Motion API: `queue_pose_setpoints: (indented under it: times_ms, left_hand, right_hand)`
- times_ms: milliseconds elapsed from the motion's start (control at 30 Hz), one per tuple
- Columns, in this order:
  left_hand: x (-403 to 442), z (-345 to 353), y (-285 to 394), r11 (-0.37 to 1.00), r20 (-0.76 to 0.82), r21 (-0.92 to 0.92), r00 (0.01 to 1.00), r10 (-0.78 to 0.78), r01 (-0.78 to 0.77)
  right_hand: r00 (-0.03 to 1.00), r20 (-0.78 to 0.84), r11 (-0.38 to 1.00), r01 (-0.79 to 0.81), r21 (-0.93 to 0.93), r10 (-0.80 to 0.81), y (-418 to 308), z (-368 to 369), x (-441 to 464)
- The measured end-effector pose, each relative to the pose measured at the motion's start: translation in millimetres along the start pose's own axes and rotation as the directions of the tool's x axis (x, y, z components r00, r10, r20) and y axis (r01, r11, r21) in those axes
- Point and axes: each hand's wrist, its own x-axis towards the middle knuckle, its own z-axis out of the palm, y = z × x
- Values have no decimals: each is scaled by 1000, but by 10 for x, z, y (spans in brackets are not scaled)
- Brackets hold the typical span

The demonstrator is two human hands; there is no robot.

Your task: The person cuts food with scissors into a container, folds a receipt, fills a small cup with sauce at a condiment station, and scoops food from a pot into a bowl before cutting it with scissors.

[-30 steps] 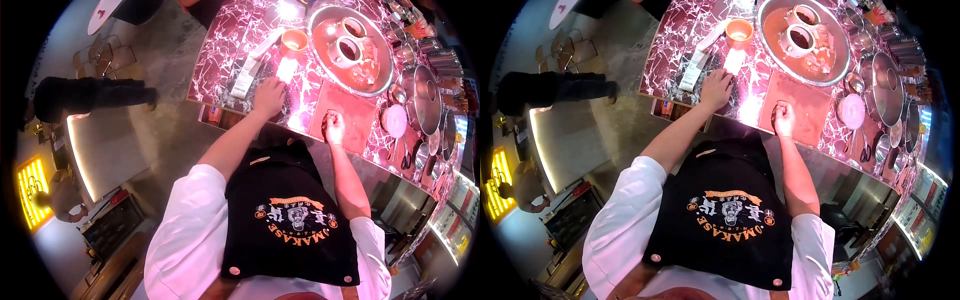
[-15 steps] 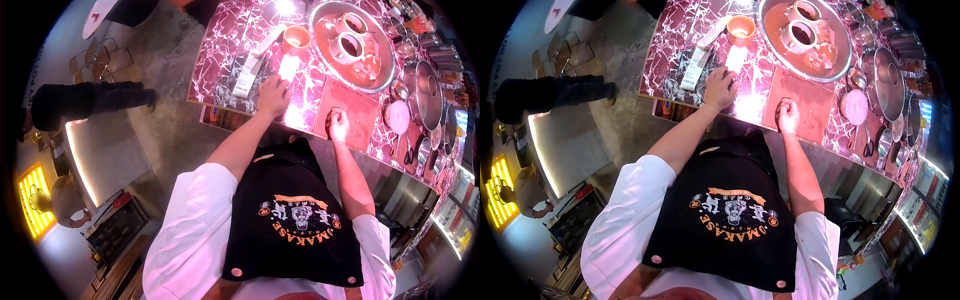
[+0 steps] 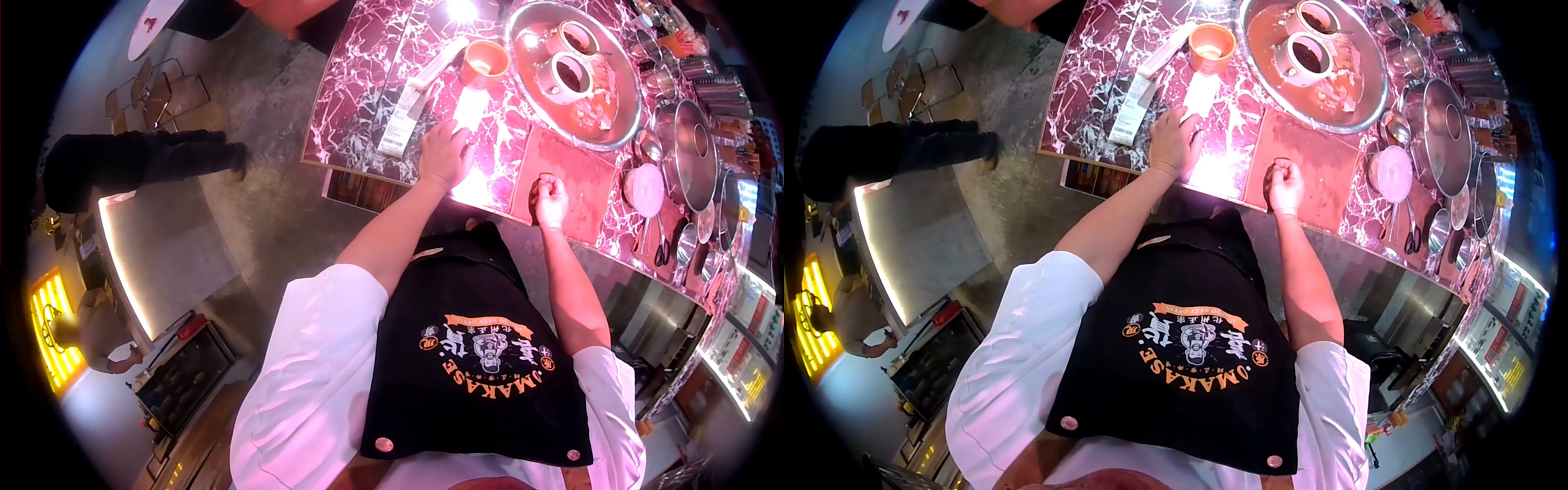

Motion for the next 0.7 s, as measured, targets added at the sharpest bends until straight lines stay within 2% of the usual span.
queue_pose_setpoints:
  times_ms: [533,700]
  left_hand:
    - [-1,0,3,1000,1,-3,1000,-7,7]
    - [0,-17,11,1000,11,0,1000,-16,16]
  right_hand:
    - [1000,-6,1000,27,-10,-27,17,14,2]
    - [999,28,999,-14,-42,15,14,-15,24]
